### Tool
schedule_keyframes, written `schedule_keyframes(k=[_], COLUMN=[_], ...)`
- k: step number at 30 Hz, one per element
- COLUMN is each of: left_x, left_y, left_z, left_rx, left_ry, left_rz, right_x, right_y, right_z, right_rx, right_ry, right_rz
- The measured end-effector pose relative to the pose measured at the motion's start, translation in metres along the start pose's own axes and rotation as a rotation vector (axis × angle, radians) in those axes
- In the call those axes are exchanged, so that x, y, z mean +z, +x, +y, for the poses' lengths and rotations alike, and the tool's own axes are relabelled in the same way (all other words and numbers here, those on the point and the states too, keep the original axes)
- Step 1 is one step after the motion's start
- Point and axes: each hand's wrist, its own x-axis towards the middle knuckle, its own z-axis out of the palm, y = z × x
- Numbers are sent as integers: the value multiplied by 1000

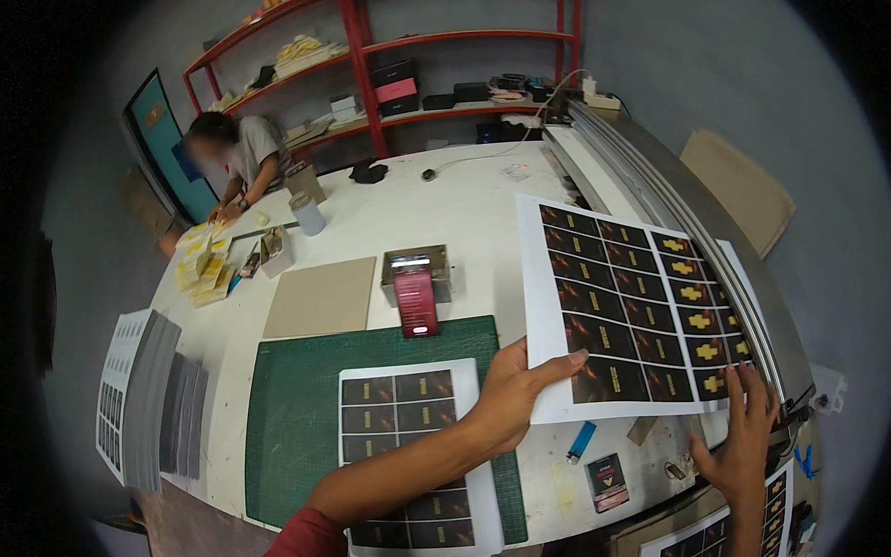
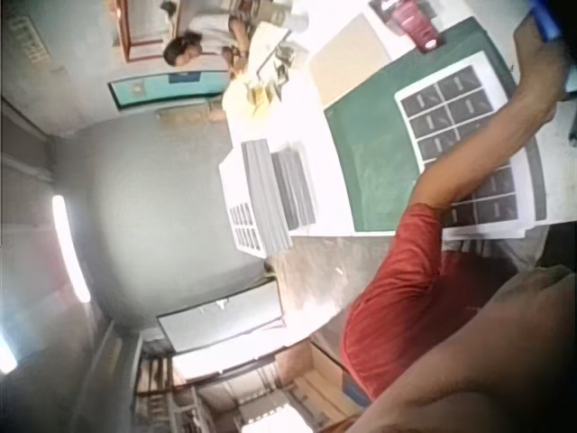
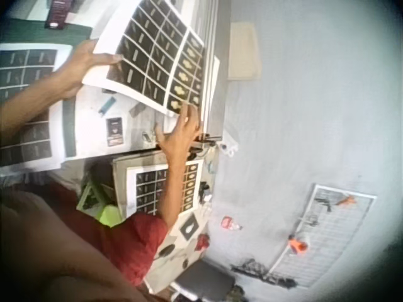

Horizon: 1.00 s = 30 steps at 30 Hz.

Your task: The person repeatedly places a printed sheet onto a white backing sheet, aligns them, and then places a brown cardboard cover on top. They smooth the stack and move the completed unit aside, repeating the cycle with new sheets.

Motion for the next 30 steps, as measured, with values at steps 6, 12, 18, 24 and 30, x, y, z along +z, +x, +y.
schedule_keyframes(k=[6, 12, 18, 24, 30], left_x=[-64, -139, -175, -194, -288], left_y=[-90, -199, -283, -319, -315], left_z=[59, 86, 135, 172, 139], left_rx=[66, 511, 1221, 1148, 503], left_ry=[34, 144, 219, 689, 267], left_rz=[-4, 390, 130, 290, 344], right_x=[51, -86, -169, -122, 49], right_y=[-17, -5, 65, 200, 204], right_z=[-2, -122, -214, -270, -318], right_rx=[-150, -310, -275, -455, -407], right_ry=[47, 94, 411, 426, 690], right_rz=[467, 518, 349, -368, -815])
